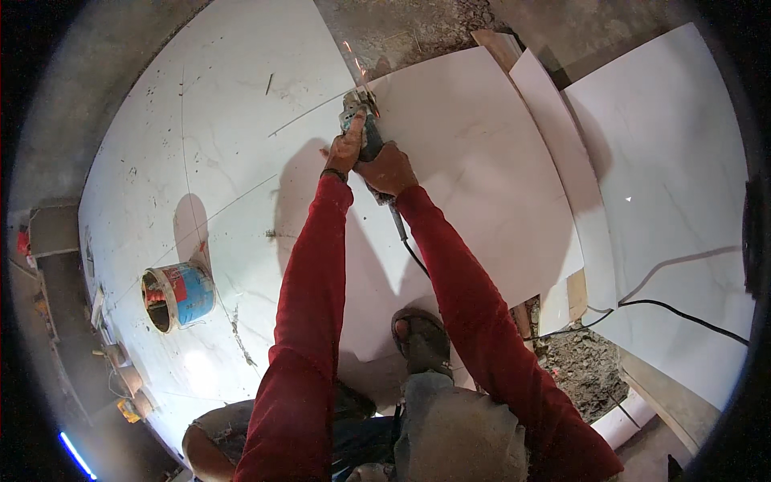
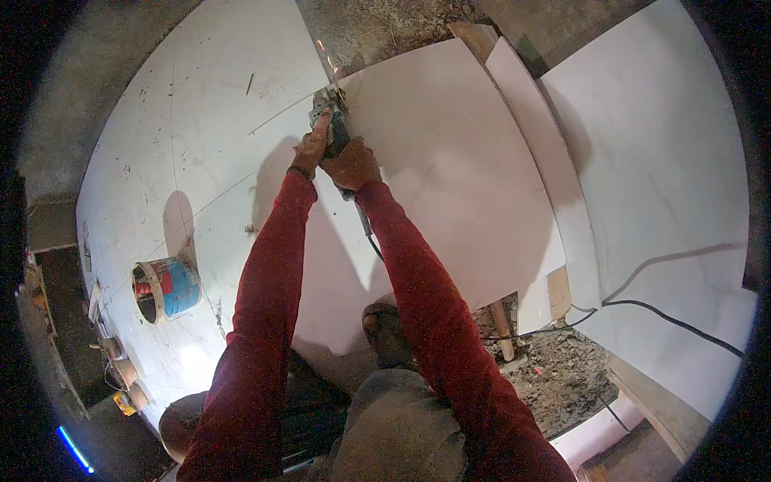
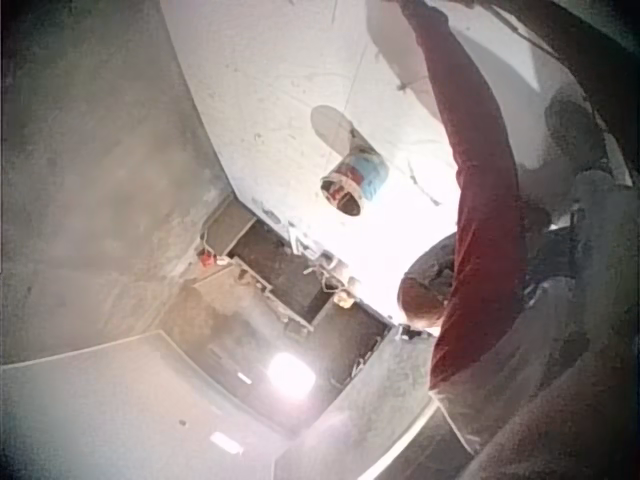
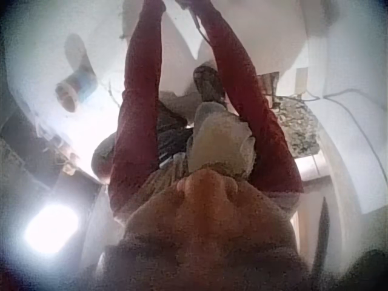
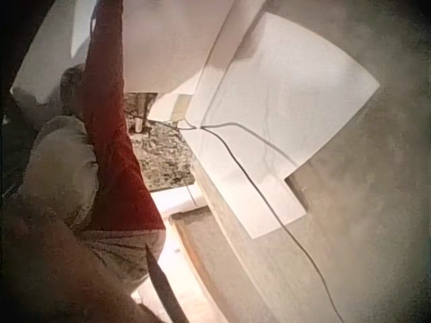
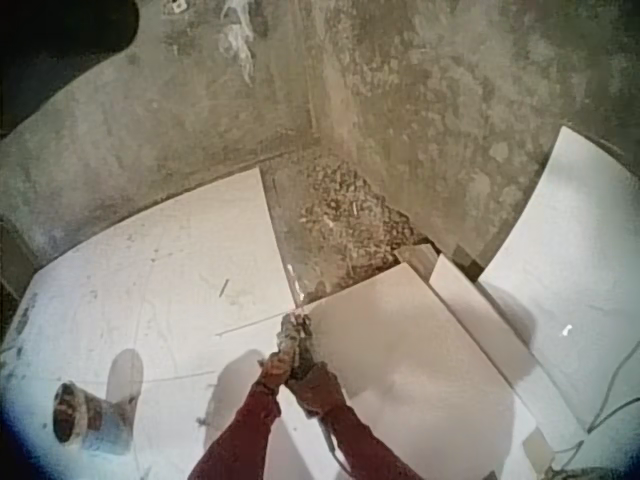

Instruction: The person positions a large white tile on the floor, marks a line with a pen, and then cuts along the marked line using a power grinder.

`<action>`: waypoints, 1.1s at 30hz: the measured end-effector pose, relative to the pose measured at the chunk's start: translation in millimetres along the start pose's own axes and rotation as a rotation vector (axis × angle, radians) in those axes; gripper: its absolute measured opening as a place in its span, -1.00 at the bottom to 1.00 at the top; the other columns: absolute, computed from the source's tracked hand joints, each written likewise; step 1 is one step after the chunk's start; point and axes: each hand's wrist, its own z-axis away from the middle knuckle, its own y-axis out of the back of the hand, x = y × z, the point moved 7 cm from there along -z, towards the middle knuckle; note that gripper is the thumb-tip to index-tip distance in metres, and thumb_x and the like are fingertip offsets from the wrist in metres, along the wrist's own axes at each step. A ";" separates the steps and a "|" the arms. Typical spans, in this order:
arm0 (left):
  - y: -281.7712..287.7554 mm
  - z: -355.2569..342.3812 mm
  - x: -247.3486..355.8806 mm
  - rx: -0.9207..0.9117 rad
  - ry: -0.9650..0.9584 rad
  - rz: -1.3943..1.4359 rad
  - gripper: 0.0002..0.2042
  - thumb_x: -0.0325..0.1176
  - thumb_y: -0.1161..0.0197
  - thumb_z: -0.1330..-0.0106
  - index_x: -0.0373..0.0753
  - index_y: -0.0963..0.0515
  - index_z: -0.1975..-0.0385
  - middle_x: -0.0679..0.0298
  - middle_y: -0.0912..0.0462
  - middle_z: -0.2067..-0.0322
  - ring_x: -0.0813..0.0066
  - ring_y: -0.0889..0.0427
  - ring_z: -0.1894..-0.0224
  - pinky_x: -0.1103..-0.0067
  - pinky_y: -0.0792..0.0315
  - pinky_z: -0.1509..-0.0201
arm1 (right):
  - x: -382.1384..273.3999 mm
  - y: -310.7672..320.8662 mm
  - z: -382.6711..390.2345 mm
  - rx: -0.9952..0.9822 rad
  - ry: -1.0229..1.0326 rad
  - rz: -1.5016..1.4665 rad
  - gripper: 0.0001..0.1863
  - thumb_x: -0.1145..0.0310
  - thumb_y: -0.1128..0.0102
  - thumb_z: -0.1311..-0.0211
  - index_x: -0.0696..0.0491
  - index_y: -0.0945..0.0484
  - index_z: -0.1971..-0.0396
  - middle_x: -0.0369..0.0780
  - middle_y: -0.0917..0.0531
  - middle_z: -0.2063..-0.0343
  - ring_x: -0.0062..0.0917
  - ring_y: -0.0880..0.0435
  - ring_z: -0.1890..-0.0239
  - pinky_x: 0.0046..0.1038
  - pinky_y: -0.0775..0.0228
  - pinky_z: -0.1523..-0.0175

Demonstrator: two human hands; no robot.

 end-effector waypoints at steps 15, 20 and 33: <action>-7.0 -6.5 -2.4 -0.039 -0.035 -0.107 -0.49 0.26 0.40 -0.32 0.44 -0.14 -0.25 -0.06 -0.52 0.03 -0.03 -0.37 -0.17 -0.19 0.26 -0.22 | 2.1 3.6 3.2 0.031 0.020 0.039 -0.16 -0.15 -0.37 0.30 0.38 -0.42 0.25 0.15 -0.60 0.34 -0.06 -0.64 0.22 -0.20 -0.50 0.13; -13.7 -0.6 2.9 -0.153 0.024 -0.103 -0.53 0.16 0.36 -0.36 0.45 -0.02 -0.29 -0.06 -0.48 -0.02 -0.11 -0.34 -0.18 -0.22 0.20 -0.19 | 11.5 -0.1 1.9 -0.052 -0.021 -0.001 -0.21 -0.11 -0.36 0.27 0.38 -0.45 0.29 0.12 -0.58 0.29 -0.10 -0.62 0.20 -0.24 -0.47 0.11; -12.4 -21.0 -37.6 0.017 -0.204 -0.278 -0.53 0.07 0.22 -0.37 0.50 0.01 -0.29 -0.18 -0.54 0.16 -0.14 -0.53 0.04 -0.18 -0.14 -0.03 | 2.7 -4.1 9.0 0.010 0.009 -0.001 -0.23 -0.10 -0.37 0.29 0.38 -0.44 0.32 0.12 -0.60 0.36 -0.11 -0.64 0.24 -0.25 -0.50 0.13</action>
